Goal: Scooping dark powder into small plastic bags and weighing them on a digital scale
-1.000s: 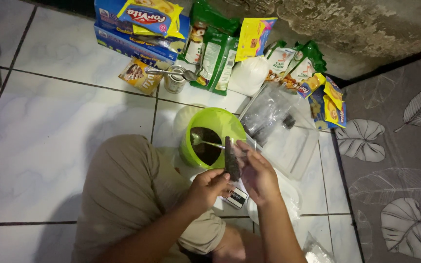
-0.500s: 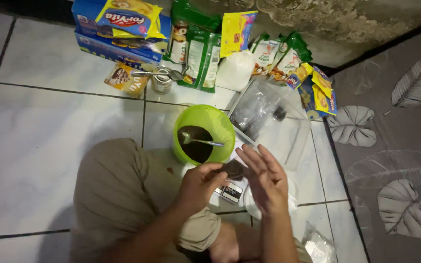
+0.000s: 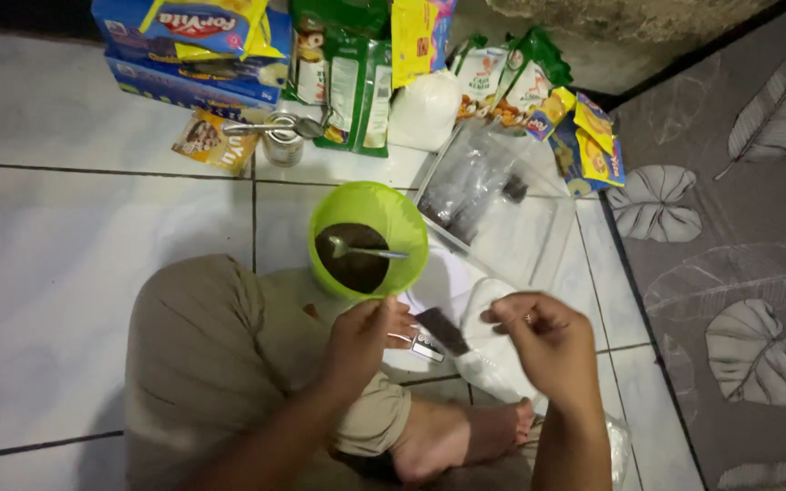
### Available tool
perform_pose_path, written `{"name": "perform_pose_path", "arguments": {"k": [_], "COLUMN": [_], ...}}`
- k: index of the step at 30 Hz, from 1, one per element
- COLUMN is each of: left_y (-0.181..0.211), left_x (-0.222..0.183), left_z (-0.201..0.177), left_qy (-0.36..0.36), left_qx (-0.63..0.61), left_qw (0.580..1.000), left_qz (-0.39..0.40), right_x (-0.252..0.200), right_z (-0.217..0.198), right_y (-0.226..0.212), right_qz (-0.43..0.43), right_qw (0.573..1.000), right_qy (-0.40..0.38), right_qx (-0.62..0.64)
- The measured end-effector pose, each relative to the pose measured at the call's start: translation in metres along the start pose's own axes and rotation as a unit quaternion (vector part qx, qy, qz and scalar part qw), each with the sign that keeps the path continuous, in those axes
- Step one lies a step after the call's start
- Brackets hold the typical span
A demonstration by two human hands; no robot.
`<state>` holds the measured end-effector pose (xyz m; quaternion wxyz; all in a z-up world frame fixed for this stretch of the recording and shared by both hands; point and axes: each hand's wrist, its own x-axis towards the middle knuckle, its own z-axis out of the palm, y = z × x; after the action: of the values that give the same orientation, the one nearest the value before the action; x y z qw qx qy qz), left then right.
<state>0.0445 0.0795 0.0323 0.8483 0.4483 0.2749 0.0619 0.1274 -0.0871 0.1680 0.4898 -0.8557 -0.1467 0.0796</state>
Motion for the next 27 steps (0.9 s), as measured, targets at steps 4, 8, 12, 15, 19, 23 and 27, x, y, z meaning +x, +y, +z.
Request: {"name": "perform_pose_path", "arguments": {"k": [4,8,12,15,19,23,27], "left_y": [-0.054,-0.082,-0.087,-0.093,-0.087,-0.098,-0.1], "left_x": [-0.027,-0.042,-0.044,-0.04,-0.041,-0.034,-0.032], "left_z": [-0.001,-0.008,-0.004,-0.003,-0.001,-0.002,-0.003], "left_qy": [-0.048,-0.287,-0.221,-0.23,-0.234,-0.249,-0.274], "left_qx": [0.203,0.494,0.566,0.564,0.588,0.629,0.65], "left_qw": [0.977,0.779,0.672,0.681,0.683,0.639,0.626], "left_qz": [-0.05,0.26,0.424,0.405,0.365,0.366,0.332], "right_x": [0.015,0.047,0.069,0.078,0.085,0.082,0.075], "right_z": [-0.003,0.009,0.03,0.045,0.055,0.045,0.036], "right_y": [0.014,0.111,0.172,0.197,0.229,0.221,0.212], "right_qz": [0.119,0.117,0.163,0.208,0.243,0.248,0.303], "right_qw": [0.989,0.99,0.976,0.949,0.937,0.946,0.941], "right_qy": [0.079,0.071,0.079,0.083,0.095,0.119,0.116], "right_qx": [-0.03,0.041,0.121,0.221,0.231,0.173,0.096]}}
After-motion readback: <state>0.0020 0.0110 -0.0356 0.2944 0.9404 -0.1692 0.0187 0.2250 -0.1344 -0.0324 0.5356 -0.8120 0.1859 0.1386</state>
